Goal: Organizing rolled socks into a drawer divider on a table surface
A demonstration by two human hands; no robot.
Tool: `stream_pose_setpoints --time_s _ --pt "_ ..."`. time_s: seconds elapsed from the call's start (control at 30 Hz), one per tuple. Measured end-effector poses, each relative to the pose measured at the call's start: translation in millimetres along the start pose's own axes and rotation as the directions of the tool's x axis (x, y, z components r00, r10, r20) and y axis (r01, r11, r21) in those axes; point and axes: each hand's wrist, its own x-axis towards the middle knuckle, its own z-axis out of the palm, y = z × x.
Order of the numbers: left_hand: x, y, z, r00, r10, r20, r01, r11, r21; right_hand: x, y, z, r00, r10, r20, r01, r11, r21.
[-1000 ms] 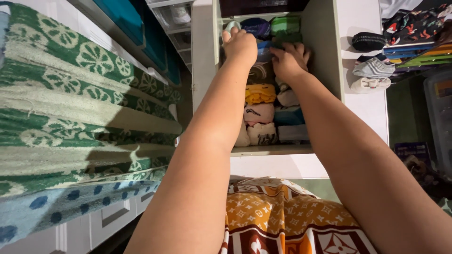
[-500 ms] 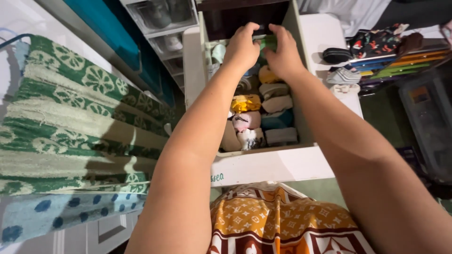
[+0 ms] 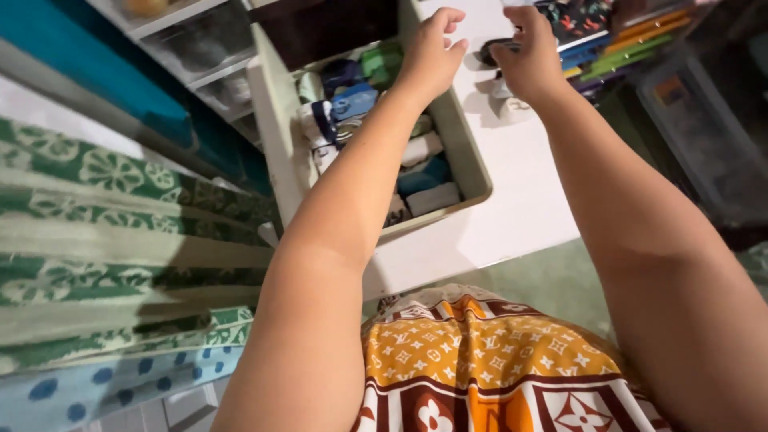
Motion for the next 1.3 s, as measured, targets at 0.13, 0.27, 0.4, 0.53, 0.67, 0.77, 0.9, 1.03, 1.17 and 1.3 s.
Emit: stream_pose_setpoints --time_s 0.13,0.27,0.4,0.53,0.67,0.77,0.9,1.03,1.17,1.3 --pt "0.1 3.8 50.6 0.984 -0.143 0.107 0.137 0.989 0.061 -21.1 42.3 -16.9 0.997 0.032 -0.072 -0.029 0.999 0.046" --pt "-6.8 11.1 85.7 0.94 -0.26 0.223 0.231 0.962 0.148 -43.1 81.1 -23.0 0.962 0.268 -0.05 -0.268 0.963 0.015" --pt "-4.2 11.5 118.6 0.797 -0.493 0.349 0.428 0.869 0.249 -55.5 125.7 -15.3 0.929 0.365 -0.067 -0.367 0.93 -0.017" --pt "0.1 18.6 133.1 0.74 -0.544 0.396 0.474 0.839 0.267 -65.0 109.9 -19.0 0.864 0.503 -0.037 -0.5 0.864 0.057" --pt "15.3 -25.0 177.9 0.618 -0.725 0.305 0.58 0.682 0.445 -62.8 87.7 -23.3 0.759 0.642 0.113 -0.652 0.746 0.136" --pt "16.2 -34.2 185.9 0.57 -0.784 0.247 0.687 0.619 0.381 -58.6 119.4 -5.8 0.716 0.679 0.161 -0.697 0.686 0.208" --pt "6.2 -0.3 153.2 0.452 -0.827 0.336 0.831 0.527 0.18 -51.8 126.9 1.9 0.659 0.714 0.236 -0.752 0.621 0.222" --pt "0.9 31.3 130.5 0.416 -0.823 0.387 0.857 0.497 0.137 -47.1 130.8 6.2 0.64 0.719 0.272 -0.768 0.6 0.223" --pt "-3.3 39.3 129.4 0.422 -0.815 0.397 0.838 0.518 0.171 -45.3 118.9 8.6 0.616 0.719 0.322 -0.776 0.486 0.402" --pt "-5.9 54.4 121.0 0.411 -0.799 0.439 0.841 0.518 0.155 -41.1 92.7 -0.3 0.532 0.782 0.324 -0.82 0.381 0.426"
